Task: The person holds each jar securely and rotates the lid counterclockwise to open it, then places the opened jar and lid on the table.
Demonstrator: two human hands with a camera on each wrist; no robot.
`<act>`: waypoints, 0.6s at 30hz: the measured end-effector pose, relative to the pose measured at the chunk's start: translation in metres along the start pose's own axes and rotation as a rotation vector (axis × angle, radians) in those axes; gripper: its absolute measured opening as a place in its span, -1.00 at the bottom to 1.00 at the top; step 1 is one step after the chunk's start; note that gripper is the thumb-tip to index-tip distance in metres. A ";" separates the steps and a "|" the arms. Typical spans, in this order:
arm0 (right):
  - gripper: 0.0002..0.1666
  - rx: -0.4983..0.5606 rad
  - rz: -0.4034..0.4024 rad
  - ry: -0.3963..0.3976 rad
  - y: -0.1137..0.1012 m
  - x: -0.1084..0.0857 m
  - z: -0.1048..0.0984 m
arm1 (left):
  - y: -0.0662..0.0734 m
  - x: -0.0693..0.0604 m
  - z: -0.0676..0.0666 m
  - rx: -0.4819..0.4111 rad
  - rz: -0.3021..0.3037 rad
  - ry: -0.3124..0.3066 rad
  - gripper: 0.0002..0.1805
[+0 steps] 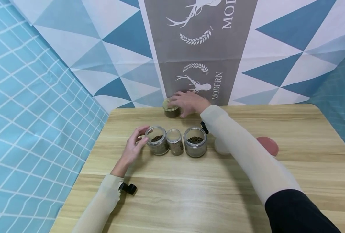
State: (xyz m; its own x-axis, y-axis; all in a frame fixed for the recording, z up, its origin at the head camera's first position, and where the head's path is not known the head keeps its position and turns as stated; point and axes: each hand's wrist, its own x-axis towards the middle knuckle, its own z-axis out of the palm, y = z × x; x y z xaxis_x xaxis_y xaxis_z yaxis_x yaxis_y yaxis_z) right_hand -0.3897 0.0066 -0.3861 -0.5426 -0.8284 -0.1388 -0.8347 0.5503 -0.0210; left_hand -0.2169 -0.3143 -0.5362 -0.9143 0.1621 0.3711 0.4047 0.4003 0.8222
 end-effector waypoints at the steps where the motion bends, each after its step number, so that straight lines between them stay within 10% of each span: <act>1: -0.04 0.007 -0.001 -0.003 0.000 0.000 0.001 | -0.010 0.000 -0.001 0.007 -0.013 -0.009 -0.41; 3: -0.02 0.024 0.002 -0.012 0.000 0.000 0.002 | -0.027 0.001 -0.003 0.012 -0.047 -0.026 -0.42; 10: 0.07 0.040 0.021 -0.034 -0.001 -0.001 0.006 | 0.044 -0.003 0.005 0.002 -0.007 0.011 -0.41; 14: 0.07 0.032 0.008 -0.013 0.000 -0.002 0.009 | 0.005 0.000 0.003 0.021 -0.002 0.006 -0.43; 18: 0.02 0.042 -0.004 0.009 0.000 -0.003 0.009 | 0.015 0.000 0.004 0.023 -0.011 0.005 -0.43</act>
State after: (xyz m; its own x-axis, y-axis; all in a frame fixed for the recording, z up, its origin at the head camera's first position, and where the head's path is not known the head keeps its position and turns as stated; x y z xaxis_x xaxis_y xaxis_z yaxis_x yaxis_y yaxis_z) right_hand -0.3867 0.0103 -0.3949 -0.5400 -0.8316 -0.1295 -0.8325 0.5504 -0.0627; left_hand -0.2104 -0.3044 -0.5257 -0.9187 0.1530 0.3642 0.3940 0.4225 0.8163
